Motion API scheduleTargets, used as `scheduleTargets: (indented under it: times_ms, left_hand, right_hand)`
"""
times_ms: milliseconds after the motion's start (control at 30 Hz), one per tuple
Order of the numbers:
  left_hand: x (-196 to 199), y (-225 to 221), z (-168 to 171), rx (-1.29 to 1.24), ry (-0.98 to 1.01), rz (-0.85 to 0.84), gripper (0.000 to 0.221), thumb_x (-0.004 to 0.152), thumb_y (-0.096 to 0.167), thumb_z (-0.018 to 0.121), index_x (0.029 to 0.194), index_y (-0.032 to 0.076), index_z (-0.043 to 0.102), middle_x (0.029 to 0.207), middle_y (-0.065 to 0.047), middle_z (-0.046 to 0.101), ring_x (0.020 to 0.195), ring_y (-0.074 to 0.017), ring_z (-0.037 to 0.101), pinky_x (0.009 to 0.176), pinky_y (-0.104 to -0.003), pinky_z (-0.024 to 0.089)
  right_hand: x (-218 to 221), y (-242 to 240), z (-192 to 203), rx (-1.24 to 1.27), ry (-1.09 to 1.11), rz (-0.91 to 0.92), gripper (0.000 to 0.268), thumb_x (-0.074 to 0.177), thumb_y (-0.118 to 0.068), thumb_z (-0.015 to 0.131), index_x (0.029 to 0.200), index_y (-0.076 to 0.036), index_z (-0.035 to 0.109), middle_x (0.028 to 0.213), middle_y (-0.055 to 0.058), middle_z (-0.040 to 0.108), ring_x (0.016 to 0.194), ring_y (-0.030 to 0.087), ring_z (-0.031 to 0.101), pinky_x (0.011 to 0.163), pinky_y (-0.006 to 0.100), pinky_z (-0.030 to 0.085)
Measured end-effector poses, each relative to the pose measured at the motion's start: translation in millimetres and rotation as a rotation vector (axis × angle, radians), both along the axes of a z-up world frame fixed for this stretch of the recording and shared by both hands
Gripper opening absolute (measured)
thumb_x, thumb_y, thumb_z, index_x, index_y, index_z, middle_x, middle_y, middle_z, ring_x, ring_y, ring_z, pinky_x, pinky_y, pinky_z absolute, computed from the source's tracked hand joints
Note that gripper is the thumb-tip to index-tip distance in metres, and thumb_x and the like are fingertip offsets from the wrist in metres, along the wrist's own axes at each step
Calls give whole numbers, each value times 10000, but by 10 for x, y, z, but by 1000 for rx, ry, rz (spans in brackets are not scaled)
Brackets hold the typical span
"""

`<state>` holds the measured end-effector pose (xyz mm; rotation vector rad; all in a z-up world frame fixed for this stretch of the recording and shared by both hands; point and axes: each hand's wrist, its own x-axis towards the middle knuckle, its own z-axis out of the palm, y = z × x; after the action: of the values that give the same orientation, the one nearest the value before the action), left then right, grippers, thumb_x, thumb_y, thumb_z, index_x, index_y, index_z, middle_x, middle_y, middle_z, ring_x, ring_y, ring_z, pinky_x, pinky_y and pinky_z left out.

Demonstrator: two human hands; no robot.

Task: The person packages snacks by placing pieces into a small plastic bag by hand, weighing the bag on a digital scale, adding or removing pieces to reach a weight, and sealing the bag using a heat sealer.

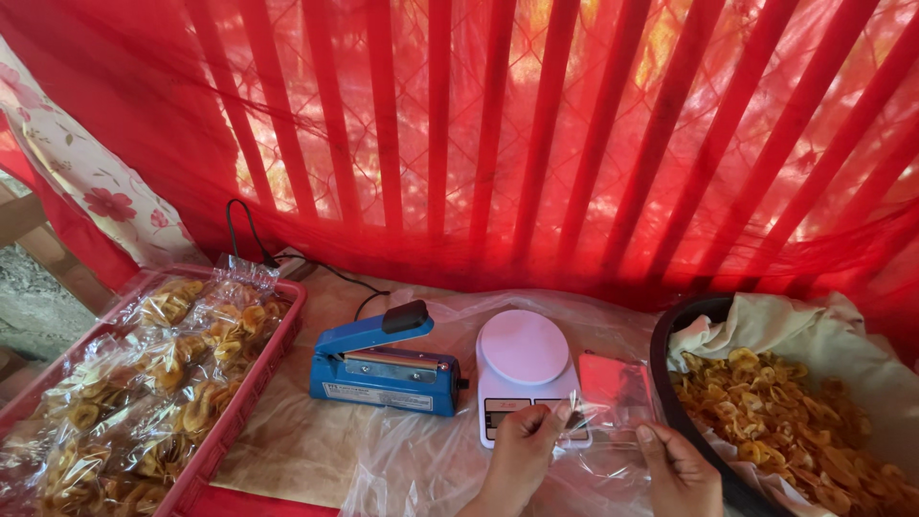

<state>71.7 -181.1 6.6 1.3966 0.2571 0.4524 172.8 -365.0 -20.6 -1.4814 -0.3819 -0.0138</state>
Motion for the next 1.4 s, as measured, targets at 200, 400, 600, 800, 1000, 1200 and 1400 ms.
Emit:
scheduleTargets:
  times_ms: [200, 400, 600, 800, 1000, 1200, 1400]
  left_hand:
    - [49, 78, -174, -101, -27, -82, 366, 1001, 319, 670, 757, 47, 648, 589, 32, 542, 545, -55, 452, 522, -247, 347]
    - [99, 24, -136, -134, -69, 1, 337, 968, 277, 755, 750, 54, 628, 609, 49, 518, 555, -45, 394, 514, -235, 307]
    - [16, 138, -83, -236, -66, -20, 367, 984, 273, 734, 701, 58, 644, 600, 52, 515, 560, -52, 388, 516, -238, 303]
    - [7, 178, -46, 30, -187, 161, 341, 876, 159, 826, 690, 45, 563, 754, -22, 593, 665, -76, 522, 582, -225, 453]
    - [-116, 97, 217, 303, -99, 242, 295, 839, 58, 833, 655, -16, 615, 973, -65, 579, 771, -96, 545, 589, -234, 439]
    - [-119, -6, 402, 35, -185, 238, 218, 857, -5, 749, 932, 20, 546, 1009, -43, 573, 770, -90, 600, 645, -224, 519]
    - [-81, -51, 581, -167, -167, 154, 241, 902, -52, 648, 1075, 34, 503, 941, -58, 583, 778, -79, 626, 655, -244, 570]
  right_hand:
    - [-125, 62, 271, -100, -261, -162, 427, 933, -127, 655, 1317, 49, 593, 1179, 193, 718, 1103, 197, 696, 940, 338, 554]
    - [-338, 319, 332, -327, -525, -64, 420, 683, -163, 887, 1028, -56, 673, 941, 76, 704, 815, 150, 712, 732, 308, 569]
    - [-376, 507, 386, -347, -266, 139, 130, 822, -63, 770, 938, -79, 713, 858, 36, 738, 775, 155, 745, 682, 305, 611]
    - [-498, 476, 789, -829, -435, 59, 291, 834, -161, 683, 1062, -309, 787, 880, -31, 680, 756, 198, 736, 649, 371, 585]
    - [-540, 443, 993, -872, -451, -134, 316, 857, -208, 658, 1125, -336, 763, 940, -52, 708, 768, 234, 730, 659, 412, 577]
    - [-488, 384, 887, -678, -444, -86, 313, 853, -118, 655, 1104, -259, 777, 949, -30, 734, 726, 202, 746, 641, 358, 581]
    - [-456, 428, 720, -363, -326, 135, 241, 834, -58, 709, 1065, -103, 766, 1012, -10, 773, 854, 125, 766, 691, 303, 628]
